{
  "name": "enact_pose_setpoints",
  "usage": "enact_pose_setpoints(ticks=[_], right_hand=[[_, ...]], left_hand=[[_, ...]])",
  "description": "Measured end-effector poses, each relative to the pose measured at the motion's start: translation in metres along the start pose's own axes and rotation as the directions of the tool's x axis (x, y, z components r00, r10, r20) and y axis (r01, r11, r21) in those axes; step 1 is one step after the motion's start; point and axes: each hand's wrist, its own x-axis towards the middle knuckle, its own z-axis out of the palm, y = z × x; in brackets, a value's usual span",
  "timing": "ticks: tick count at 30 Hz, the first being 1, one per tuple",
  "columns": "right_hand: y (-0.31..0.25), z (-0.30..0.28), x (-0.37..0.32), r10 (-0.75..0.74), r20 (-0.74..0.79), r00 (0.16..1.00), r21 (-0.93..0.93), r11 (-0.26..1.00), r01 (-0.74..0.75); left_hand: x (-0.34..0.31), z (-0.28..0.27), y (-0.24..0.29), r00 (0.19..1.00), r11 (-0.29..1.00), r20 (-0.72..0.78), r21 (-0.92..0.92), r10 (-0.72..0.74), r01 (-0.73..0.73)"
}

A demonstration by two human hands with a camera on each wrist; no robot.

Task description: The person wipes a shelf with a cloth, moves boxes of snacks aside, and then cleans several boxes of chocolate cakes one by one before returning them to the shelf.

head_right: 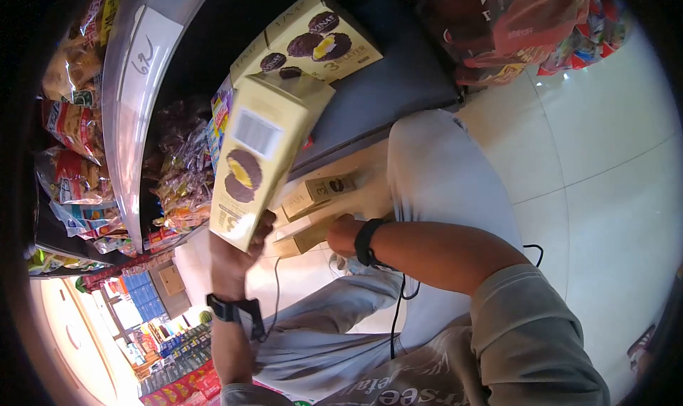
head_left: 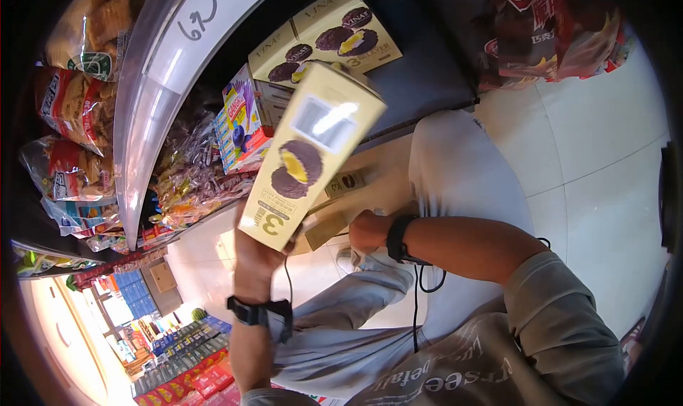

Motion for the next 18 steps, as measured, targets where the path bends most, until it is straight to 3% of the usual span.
enact_pose_setpoints(ticks=[1, 2, 4, 5, 8, 10, 11, 13, 15, 18], right_hand=[[-0.001, 0.001, 0.001, 0.004, 0.002, 1.000, -0.004, 1.000, -0.004], [0.000, 0.003, 0.002, 0.007, 0.003, 1.000, 0.005, 1.000, -0.007], [0.000, 0.004, 0.004, 0.015, 0.001, 1.000, 0.030, 0.999, -0.015], [0.000, 0.002, 0.007, 0.014, 0.088, 0.996, 0.010, 1.000, -0.015], [0.004, 0.006, -0.008, -0.012, -0.307, 0.952, 0.126, 0.991, 0.053], [0.005, 0.026, 0.003, 0.119, -0.443, 0.889, 0.531, 0.833, 0.153], [0.003, 0.033, 0.008, 0.218, -0.507, 0.834, 0.746, 0.596, 0.297], [0.000, 0.027, 0.010, 0.346, -0.433, 0.832, 0.895, 0.273, 0.352], [0.001, 0.016, 0.004, 0.363, -0.232, 0.902, 0.961, 0.226, 0.157], [0.005, -0.002, -0.004, 0.369, 0.087, 0.925, 0.977, 0.150, -0.152]], left_hand=[[-0.001, -0.006, -0.016, 0.999, 0.998, 0.036, -0.061, -0.004, 0.006], [0.000, 0.027, -0.038, 0.968, 0.993, -0.250, -0.115, -0.024, -0.005], [0.001, 0.018, -0.058, 0.986, 0.986, -0.159, -0.162, -0.055, 0.029], [0.004, 0.016, -0.068, 0.989, 0.985, -0.136, -0.170, -0.057, 0.034], [0.010, 0.021, -0.084, 0.989, 0.976, -0.106, -0.202, -0.103, 0.080], [0.012, 0.022, -0.090, 0.988, 0.965, -0.093, -0.242, -0.125, 0.100], [0.012, 0.021, -0.091, 0.988, 0.963, -0.040, -0.232, -0.151, 0.138], [0.013, 0.020, -0.092, 0.987, 0.955, -0.019, -0.256, -0.160, 0.150], [0.015, 0.020, -0.091, 0.987, 0.945, 0.021, -0.283, -0.162, 0.161], [0.016, 0.020, -0.090, 0.984, 0.935, 0.087, -0.309, -0.154, 0.173]])
